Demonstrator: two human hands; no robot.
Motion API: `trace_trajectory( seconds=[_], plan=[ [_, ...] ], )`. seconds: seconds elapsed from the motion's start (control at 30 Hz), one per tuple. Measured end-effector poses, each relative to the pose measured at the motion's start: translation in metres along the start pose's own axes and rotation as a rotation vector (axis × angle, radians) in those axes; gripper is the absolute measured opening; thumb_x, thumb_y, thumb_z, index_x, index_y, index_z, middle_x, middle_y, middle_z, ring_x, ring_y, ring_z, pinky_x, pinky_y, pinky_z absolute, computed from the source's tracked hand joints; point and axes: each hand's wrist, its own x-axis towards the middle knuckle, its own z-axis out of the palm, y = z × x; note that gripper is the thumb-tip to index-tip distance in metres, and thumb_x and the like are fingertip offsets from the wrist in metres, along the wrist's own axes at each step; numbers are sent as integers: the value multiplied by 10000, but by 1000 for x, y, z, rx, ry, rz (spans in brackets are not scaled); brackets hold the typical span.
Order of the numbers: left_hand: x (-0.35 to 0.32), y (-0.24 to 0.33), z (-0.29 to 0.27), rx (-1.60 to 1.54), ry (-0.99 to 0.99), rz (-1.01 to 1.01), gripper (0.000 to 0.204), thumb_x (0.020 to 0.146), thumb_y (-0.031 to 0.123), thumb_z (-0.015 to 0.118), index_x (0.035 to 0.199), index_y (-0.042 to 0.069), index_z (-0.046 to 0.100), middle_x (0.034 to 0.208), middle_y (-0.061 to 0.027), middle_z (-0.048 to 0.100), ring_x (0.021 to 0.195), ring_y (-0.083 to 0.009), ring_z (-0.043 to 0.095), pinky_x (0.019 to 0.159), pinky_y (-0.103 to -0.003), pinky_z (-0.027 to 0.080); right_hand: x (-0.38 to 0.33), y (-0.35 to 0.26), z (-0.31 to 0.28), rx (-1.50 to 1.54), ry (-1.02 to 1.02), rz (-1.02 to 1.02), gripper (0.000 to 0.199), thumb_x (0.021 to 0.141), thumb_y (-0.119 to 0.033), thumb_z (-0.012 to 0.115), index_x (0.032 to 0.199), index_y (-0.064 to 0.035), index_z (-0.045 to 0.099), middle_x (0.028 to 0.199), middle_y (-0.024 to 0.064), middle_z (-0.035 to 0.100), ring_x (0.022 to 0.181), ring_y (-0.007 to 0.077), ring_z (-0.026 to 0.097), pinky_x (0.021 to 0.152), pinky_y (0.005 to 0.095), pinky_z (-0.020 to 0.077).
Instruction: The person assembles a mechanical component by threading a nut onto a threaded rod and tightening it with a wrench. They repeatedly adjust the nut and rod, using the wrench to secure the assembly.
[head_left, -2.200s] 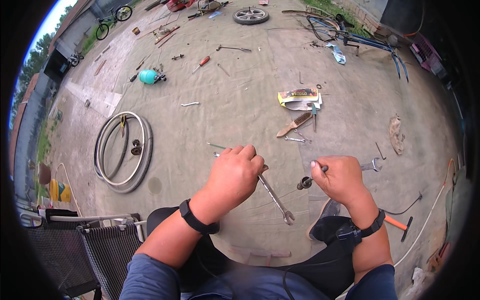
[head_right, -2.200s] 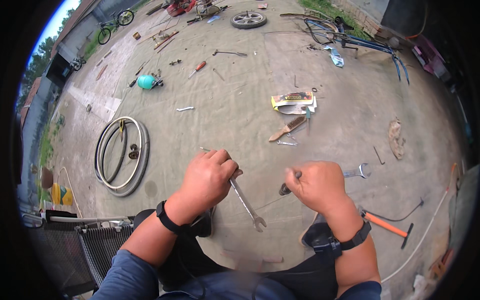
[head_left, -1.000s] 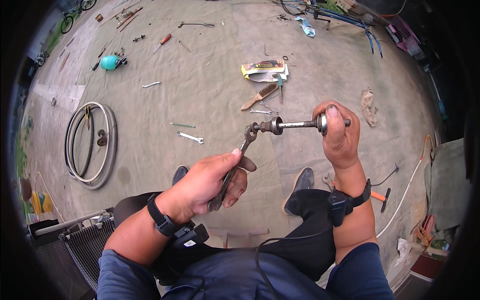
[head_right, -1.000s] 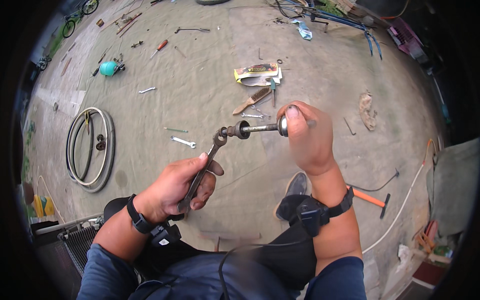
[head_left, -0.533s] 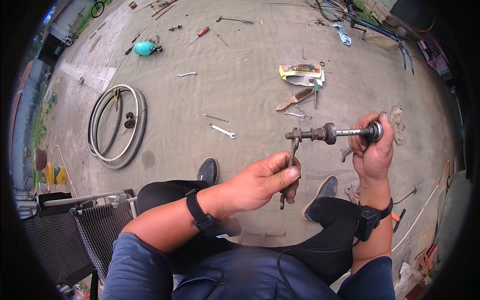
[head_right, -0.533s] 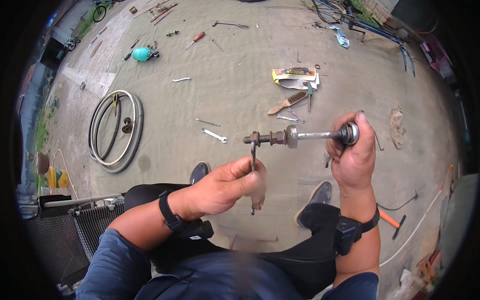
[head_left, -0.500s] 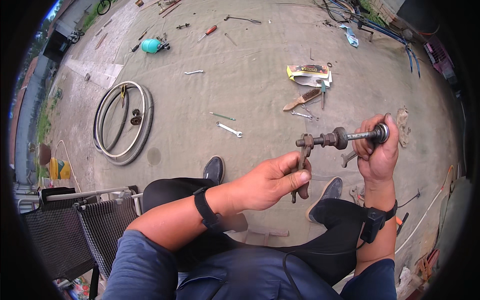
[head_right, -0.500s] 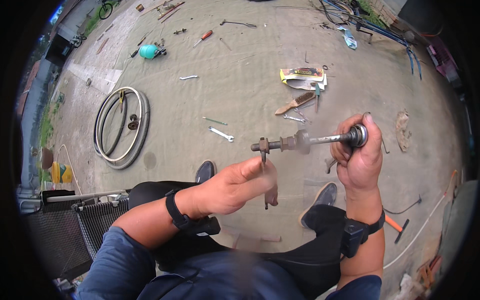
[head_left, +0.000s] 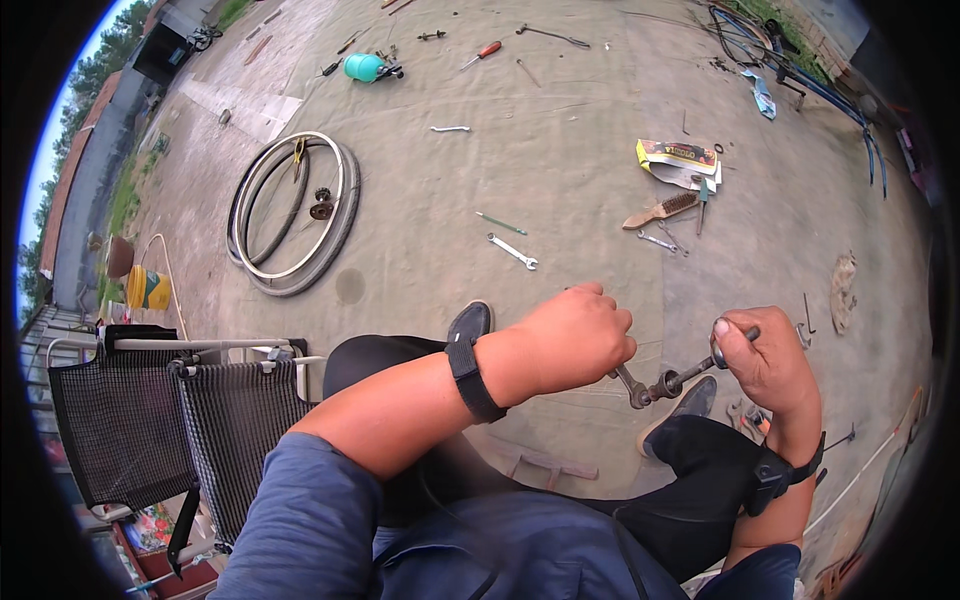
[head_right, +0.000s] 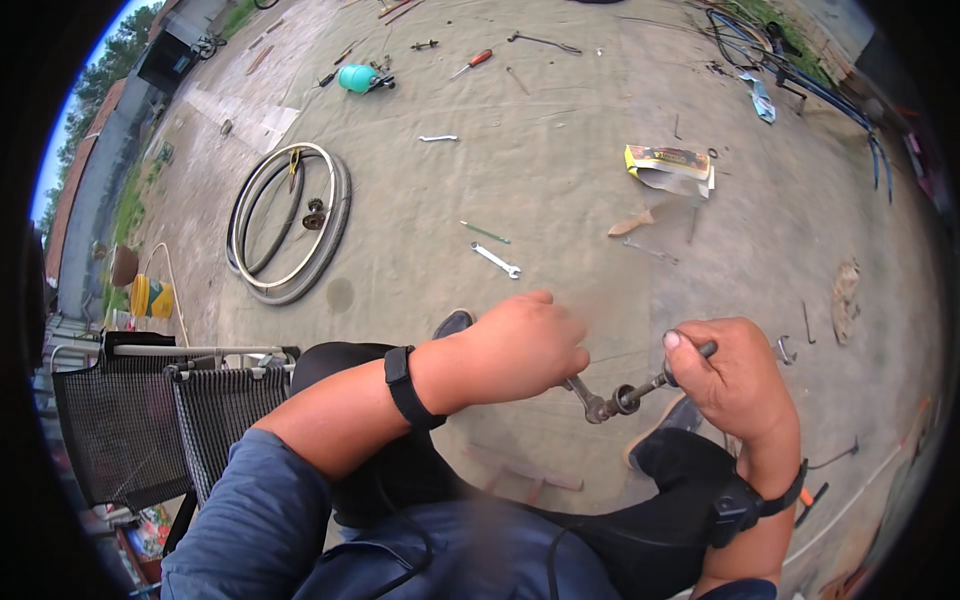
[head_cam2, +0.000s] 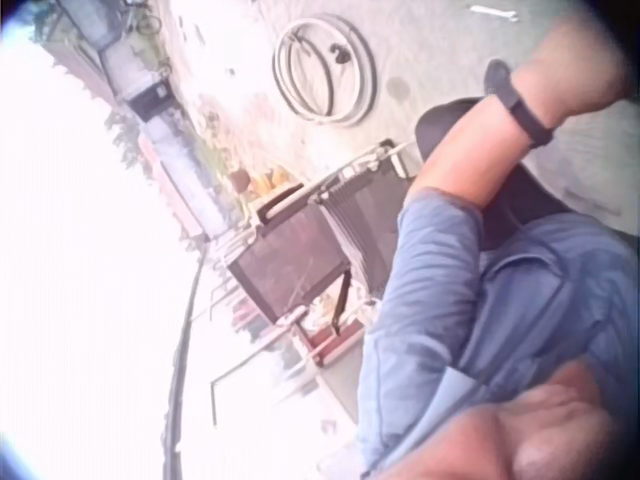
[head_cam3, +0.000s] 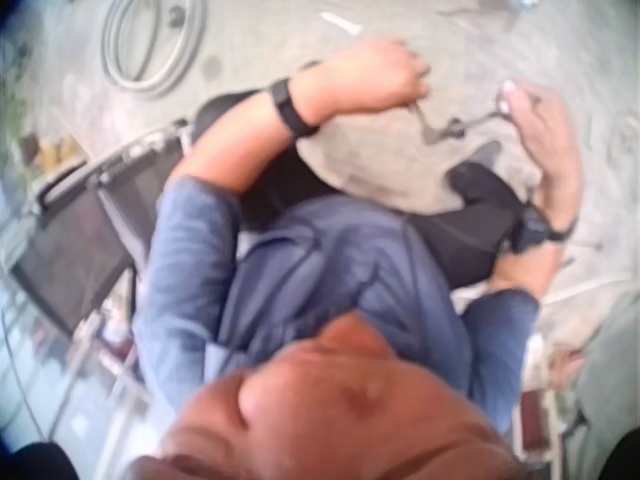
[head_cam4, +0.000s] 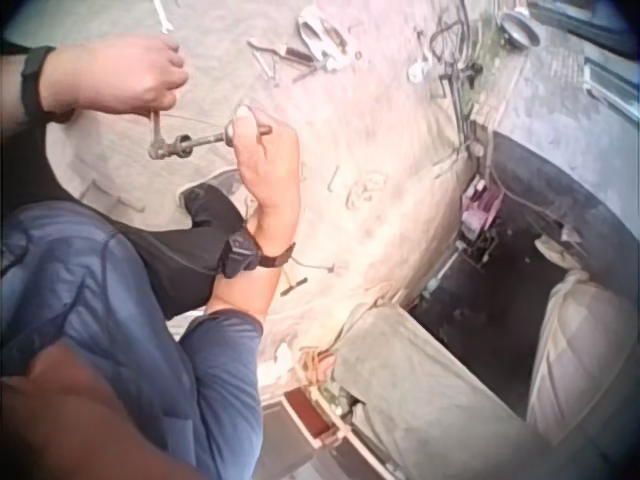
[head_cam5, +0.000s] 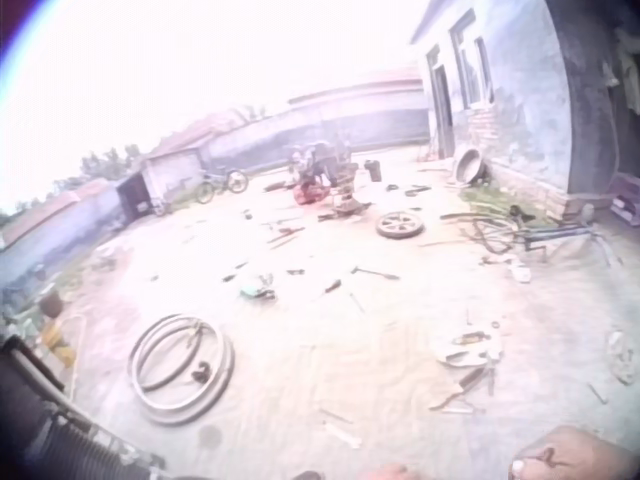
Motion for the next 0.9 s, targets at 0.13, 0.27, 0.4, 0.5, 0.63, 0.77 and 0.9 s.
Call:
trace_trajectory(
  seconds=[0.13,0.27,0.4,0.5,0.63,0.77,0.9],
  plan=[
    [10,3,11,-89,-175,-327,65,833,134,651,837,71,637,865,-104,703,800,-302,718,675,-421,538,4,-1,22,-370,289,-84,309,930,-214,613,695,-24,549,638,166,516,577,365,457,540,396,386],
    [15,0,19,-325,-42,-497,106,937,122,582,978,27,604,864,-142,699,755,-290,722,649,-374,560,9,2,24,-432,618,-235,303,972,-220,585,745,-20,570,650,149,511,568,323,487,540,402,388],
    [18,21,0,-1521,182,-699,173,1051,167,510,1021,1,549,843,-101,666,756,-244,704,702,-381,563,11,14,17,154,848,-166,419,1068,-320,454,811,-11,572,596,65,447,518,139,429,492,335,331],
    [20,32,11,-1388,297,-412,213,1074,176,470,1100,9,601,960,-69,669,978,-195,694,752,-378,530,8,16,15,925,715,-4,472,1082,-404,391,828,-40,551,571,2,411,452,75,309,433,240,251],
    [15,6,14,-689,401,-141,65,963,130,610,973,69,632,906,-72,629,951,-257,638,941,-424,498,4,27,6,1123,213,94,481,1060,-398,431,771,-36,559,562,10,419,442,87,328,430,252,259],
    [5,-12,4,-116,360,-2,30,809,101,667,810,105,637,811,-59,572,892,-273,605,1012,-446,480,1,13,-10,387,86,87,493,1008,-327,522,632,-8,530,558,51,487,509,149,437,495,339,328],
    [7,-12,-5,8,-13,-202,146,867,186,684,778,85,626,788,-83,631,831,-300,652,893,-469,506,2,-4,8,-129,161,-18,329,959,-204,599,698,-11,543,600,159,447,531,325,421,530,410,364]
  ],
)
